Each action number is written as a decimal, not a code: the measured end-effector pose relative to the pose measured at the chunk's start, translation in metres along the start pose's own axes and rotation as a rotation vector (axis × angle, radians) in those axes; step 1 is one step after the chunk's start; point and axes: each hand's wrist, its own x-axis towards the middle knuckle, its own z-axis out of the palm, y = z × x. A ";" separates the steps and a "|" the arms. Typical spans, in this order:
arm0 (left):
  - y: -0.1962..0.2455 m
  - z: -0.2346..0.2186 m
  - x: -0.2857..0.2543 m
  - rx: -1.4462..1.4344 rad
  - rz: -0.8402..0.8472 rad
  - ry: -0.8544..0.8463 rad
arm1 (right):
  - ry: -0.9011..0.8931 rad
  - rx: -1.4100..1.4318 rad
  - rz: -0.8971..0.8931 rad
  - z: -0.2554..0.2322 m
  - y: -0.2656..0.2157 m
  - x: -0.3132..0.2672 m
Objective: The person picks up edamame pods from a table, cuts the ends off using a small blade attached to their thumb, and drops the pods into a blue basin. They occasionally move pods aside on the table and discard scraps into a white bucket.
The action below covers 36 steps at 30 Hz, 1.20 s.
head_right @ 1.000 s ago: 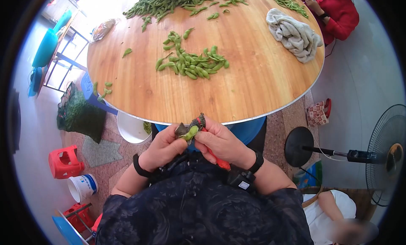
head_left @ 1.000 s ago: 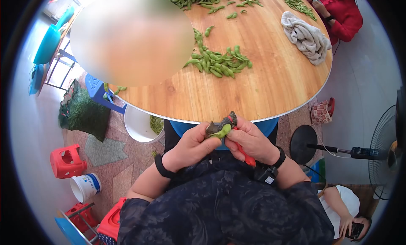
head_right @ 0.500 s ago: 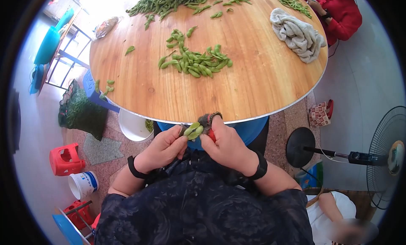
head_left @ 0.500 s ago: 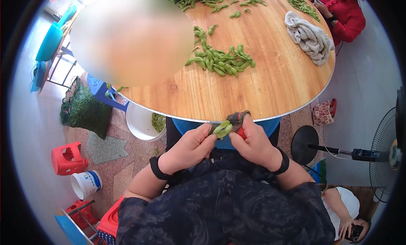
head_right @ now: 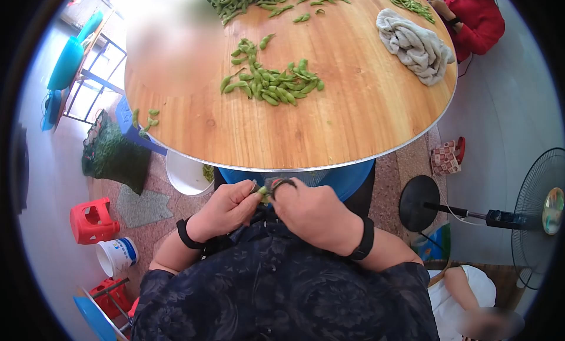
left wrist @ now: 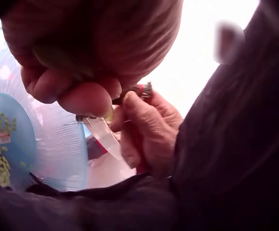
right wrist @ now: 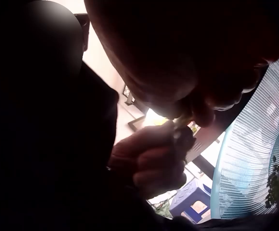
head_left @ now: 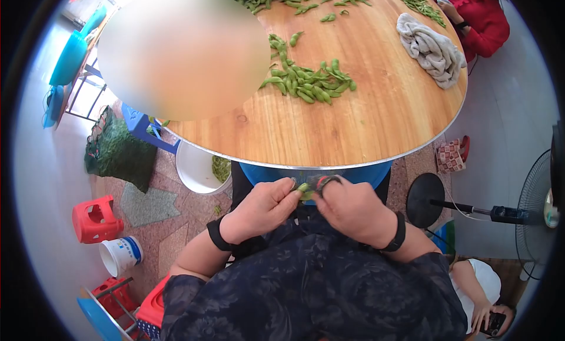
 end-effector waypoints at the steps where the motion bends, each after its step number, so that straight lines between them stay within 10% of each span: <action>1: 0.004 0.000 0.000 0.001 0.004 -0.003 | -0.005 0.107 0.031 0.007 0.001 -0.003; 9: 0.008 0.001 -0.002 0.102 0.147 -0.150 | -0.179 0.431 0.001 0.018 0.022 -0.006; 19: 0.002 -0.014 -0.017 0.151 0.137 -0.094 | -0.117 -0.005 0.052 0.008 0.023 -0.010; 25: -0.061 -0.084 -0.066 0.367 -0.329 0.576 | -0.206 0.004 0.084 -0.026 0.030 0.004; 31: -0.094 -0.119 -0.082 0.934 0.060 1.017 | -0.046 -0.144 0.193 -0.023 0.072 0.079; 36: -0.067 -0.100 -0.066 0.608 0.171 1.028 | -0.025 -0.291 0.154 0.002 0.082 0.099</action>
